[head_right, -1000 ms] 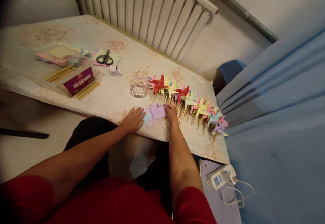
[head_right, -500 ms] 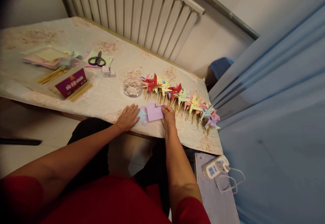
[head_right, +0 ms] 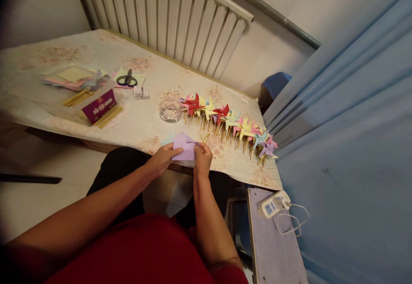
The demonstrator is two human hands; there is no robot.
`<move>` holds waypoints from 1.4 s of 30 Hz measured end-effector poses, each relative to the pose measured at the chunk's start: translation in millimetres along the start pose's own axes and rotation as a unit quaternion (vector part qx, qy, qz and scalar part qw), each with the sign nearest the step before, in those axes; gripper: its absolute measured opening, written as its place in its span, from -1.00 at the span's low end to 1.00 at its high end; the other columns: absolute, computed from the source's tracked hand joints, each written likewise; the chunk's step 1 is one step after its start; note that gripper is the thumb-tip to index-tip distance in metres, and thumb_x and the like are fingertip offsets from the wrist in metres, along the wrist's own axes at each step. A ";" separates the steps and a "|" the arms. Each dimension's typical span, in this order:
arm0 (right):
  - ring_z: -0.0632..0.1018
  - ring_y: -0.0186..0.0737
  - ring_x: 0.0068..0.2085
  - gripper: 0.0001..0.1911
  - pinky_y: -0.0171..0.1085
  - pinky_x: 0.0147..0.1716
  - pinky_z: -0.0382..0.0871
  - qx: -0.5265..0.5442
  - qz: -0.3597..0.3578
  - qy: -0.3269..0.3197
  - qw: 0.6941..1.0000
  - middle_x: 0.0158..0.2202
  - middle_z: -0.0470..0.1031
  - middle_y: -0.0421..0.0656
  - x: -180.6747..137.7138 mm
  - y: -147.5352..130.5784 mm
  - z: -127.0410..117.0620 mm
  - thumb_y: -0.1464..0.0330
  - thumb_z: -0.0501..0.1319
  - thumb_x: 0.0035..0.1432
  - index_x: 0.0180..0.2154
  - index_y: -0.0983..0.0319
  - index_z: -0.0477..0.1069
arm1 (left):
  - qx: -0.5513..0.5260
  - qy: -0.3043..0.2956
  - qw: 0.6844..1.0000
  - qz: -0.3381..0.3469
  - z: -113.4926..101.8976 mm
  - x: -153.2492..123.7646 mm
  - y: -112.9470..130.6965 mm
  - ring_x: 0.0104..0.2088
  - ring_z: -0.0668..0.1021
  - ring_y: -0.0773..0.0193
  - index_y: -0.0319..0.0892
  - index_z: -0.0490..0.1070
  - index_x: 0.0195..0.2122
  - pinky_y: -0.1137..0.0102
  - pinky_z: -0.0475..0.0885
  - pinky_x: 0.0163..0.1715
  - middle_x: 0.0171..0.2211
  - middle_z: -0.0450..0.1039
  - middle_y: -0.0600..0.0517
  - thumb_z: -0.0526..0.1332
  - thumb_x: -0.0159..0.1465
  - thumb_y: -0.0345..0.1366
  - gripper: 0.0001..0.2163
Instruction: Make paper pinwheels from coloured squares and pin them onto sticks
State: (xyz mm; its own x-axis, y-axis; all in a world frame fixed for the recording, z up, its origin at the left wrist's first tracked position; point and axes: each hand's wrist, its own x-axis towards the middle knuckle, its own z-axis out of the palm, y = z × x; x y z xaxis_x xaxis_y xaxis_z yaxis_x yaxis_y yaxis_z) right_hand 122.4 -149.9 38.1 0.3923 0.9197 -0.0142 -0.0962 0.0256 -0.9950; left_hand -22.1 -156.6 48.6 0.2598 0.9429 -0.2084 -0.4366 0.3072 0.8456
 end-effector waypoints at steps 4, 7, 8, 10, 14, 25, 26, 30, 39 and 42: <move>0.51 -0.24 -0.41 -0.69 -0.29 -0.39 0.39 0.010 0.027 -0.036 0.999 -0.42 0.56 -0.22 -19.8 -5.0 3.3 0.22 0.37 -0.21 -0.34 0.18 0.48 | -0.016 0.036 0.999 -0.009 -1.4 -9.7 2.1 -0.41 0.56 0.25 -0.25 0.50 -0.25 0.33 0.45 -0.28 -0.40 0.57 0.01 0.46 -0.09 -0.14 -0.59; 0.53 -0.23 -0.40 -0.67 -0.28 -0.37 0.42 0.008 0.043 -0.078 0.996 -0.39 0.59 -0.22 -26.6 -12.2 0.7 0.27 0.40 -0.23 -0.32 0.17 0.50 | 0.020 0.059 0.998 -0.003 -4.7 -16.4 3.7 -0.44 0.53 0.28 -0.25 0.49 -0.23 0.37 0.41 -0.35 -0.41 0.55 0.04 0.43 -0.09 -0.17 -0.59; 0.53 -0.24 -0.41 -0.66 -0.28 -0.38 0.41 0.004 0.044 -0.089 0.995 -0.40 0.59 -0.23 -28.2 -14.6 -0.1 0.28 0.41 -0.24 -0.32 0.17 0.51 | 0.037 0.064 0.997 0.001 -5.8 -18.4 3.7 -0.46 0.52 0.29 -0.25 0.49 -0.23 0.39 0.39 -0.38 -0.42 0.54 0.05 0.42 -0.09 -0.18 -0.60; 0.50 -0.27 -0.44 -0.66 -0.31 -0.41 0.39 -0.001 0.044 -0.104 0.994 -0.44 0.57 -0.25 -31.3 -18.3 -0.6 0.29 0.43 -0.26 -0.33 0.18 0.52 | 0.076 0.069 0.995 0.011 -7.6 -21.8 2.8 -0.50 0.48 0.33 -0.24 0.48 -0.25 0.42 0.34 -0.44 -0.46 0.51 0.09 0.39 -0.08 -0.20 -0.63; 0.42 -0.33 -0.51 -0.71 -0.34 -0.49 0.30 -0.019 0.039 -0.089 0.995 -0.54 0.48 -0.29 -37.5 -20.7 0.3 0.22 0.43 -0.21 -0.40 0.20 0.51 | 0.137 0.068 0.988 0.025 -9.9 -27.0 -0.4 -0.53 0.43 0.36 -0.24 0.49 -0.26 0.45 0.29 -0.48 -0.49 0.47 0.12 0.36 -0.04 -0.21 -0.68; 0.32 -0.35 -0.54 -0.66 -0.32 -0.53 0.22 0.065 0.094 -0.056 0.992 -0.61 0.33 -0.33 -39.9 -12.2 -0.3 0.20 0.43 -0.29 -0.54 0.18 0.33 | 0.143 0.044 0.989 0.014 -8.8 -35.7 0.0 -0.50 0.43 0.35 -0.24 0.46 -0.28 0.44 0.28 -0.46 -0.48 0.46 0.12 0.38 -0.07 -0.21 -0.66; 0.33 -0.35 -0.54 -0.66 -0.32 -0.53 0.23 0.079 0.105 -0.054 0.990 -0.61 0.34 -0.33 -40.3 -11.9 0.3 0.21 0.44 -0.32 -0.55 0.18 0.33 | 0.142 0.041 0.989 0.013 -9.0 -36.2 -0.1 -0.50 0.43 0.35 -0.24 0.45 -0.28 0.44 0.27 -0.46 -0.47 0.46 0.12 0.39 -0.08 -0.21 -0.65; 0.37 -0.33 -0.54 -0.66 -0.31 -0.49 0.29 0.117 0.133 -0.059 0.982 -0.61 0.40 -0.32 -44.6 -12.5 3.9 0.25 0.48 -0.36 -0.55 0.19 0.37 | 0.128 0.029 0.991 0.001 -10.1 -38.5 0.9 -0.46 0.45 0.32 -0.25 0.44 -0.23 0.42 0.30 -0.42 -0.42 0.48 0.09 0.41 -0.11 -0.19 -0.58; 0.47 -0.30 -0.52 -0.67 -0.31 -0.46 0.37 0.125 0.117 -0.047 0.984 -0.56 0.51 -0.27 -50.5 -13.3 6.2 0.18 0.47 -0.22 -0.48 0.23 0.45 | 0.120 0.022 0.992 -0.018 -9.9 -40.3 1.2 -0.42 0.47 0.28 -0.25 0.45 -0.17 0.40 0.33 -0.37 -0.37 0.51 0.06 0.42 -0.13 -0.21 -0.52; 0.48 -0.28 -0.52 -0.66 -0.30 -0.47 0.38 0.120 0.116 -0.044 0.985 -0.59 0.47 -0.29 -50.0 -7.7 6.0 0.16 0.46 -0.17 -0.48 0.22 0.41 | 0.110 0.012 0.994 -0.017 -9.5 -41.0 0.4 -0.39 0.49 0.27 -0.25 0.46 -0.15 0.39 0.34 -0.34 -0.35 0.52 0.06 0.41 -0.13 -0.24 -0.52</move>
State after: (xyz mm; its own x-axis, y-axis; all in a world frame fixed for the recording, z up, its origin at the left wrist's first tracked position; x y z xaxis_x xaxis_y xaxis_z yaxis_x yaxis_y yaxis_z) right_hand 98.0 -193.7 47.0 0.2547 0.9420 -0.2186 -0.3921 -0.1060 -0.9138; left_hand -41.1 -193.9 52.7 0.2492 0.9362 -0.2477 -0.2292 0.3055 0.9242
